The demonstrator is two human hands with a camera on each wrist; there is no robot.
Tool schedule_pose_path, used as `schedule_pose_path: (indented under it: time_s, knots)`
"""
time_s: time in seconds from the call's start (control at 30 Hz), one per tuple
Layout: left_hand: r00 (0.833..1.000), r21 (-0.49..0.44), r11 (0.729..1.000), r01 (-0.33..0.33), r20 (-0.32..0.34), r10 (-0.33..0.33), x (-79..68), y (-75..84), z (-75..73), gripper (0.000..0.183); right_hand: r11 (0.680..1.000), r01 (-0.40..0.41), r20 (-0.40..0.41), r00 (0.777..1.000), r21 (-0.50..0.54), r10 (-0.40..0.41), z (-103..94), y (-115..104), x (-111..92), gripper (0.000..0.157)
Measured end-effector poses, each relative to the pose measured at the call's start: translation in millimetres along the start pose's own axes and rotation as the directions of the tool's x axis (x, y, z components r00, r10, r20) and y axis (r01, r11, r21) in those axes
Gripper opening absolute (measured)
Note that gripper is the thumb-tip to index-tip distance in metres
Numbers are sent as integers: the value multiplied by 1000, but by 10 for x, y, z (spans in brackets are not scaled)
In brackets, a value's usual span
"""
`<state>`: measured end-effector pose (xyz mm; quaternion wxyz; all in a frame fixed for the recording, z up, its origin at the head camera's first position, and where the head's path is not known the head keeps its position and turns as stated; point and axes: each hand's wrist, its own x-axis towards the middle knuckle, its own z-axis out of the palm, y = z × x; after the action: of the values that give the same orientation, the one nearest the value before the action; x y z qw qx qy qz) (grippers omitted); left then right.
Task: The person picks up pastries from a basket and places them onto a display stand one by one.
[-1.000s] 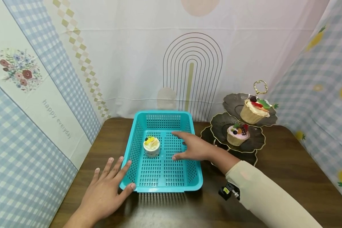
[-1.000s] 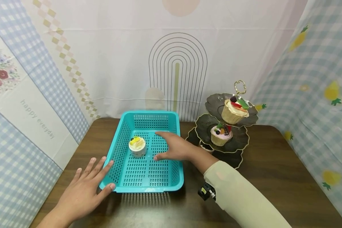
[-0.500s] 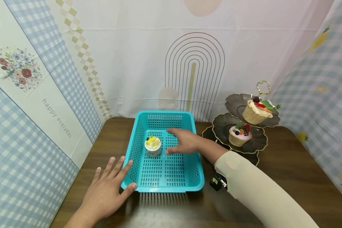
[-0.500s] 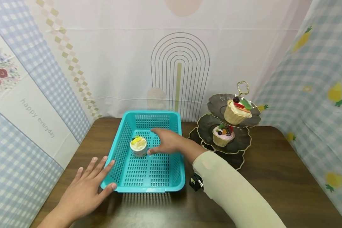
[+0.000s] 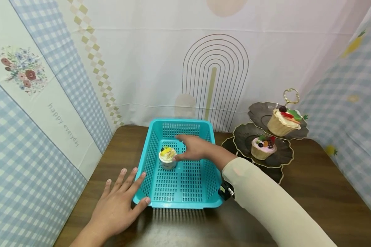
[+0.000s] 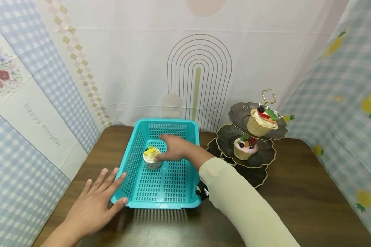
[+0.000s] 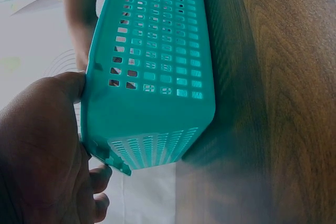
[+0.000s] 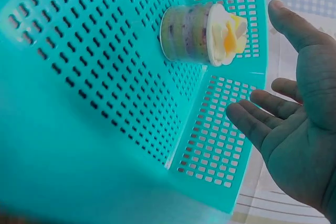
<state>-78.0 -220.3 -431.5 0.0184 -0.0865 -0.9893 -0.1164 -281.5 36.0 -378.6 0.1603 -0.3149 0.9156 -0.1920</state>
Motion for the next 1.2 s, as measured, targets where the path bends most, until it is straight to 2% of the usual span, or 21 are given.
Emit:
schedule_pose_path:
  time_s: [0.17, 0.57, 0.87, 1.2]
  knots:
    - [1000, 8, 1000, -2, -8, 2, 14, 1, -1, 82, 1000, -6, 4, 1000, 4, 6, 36, -37, 99, 93]
    - [1000, 19, 1000, -2, -14, 3, -1, -7, 2, 82, 999, -51, 48, 998, -19, 52, 266, -19, 297, 95]
    - [1000, 16, 1000, -5, -20, 5, 1, 3, 33, 83, 991, -131, 85, 987, -40, 134, 401, 16, 364, 99]
    - [999, 3, 1000, -5, -36, 5, -9, -6, 16, 81, 993, -118, 31, 992, 4, 118, 501, -35, 434, 88]
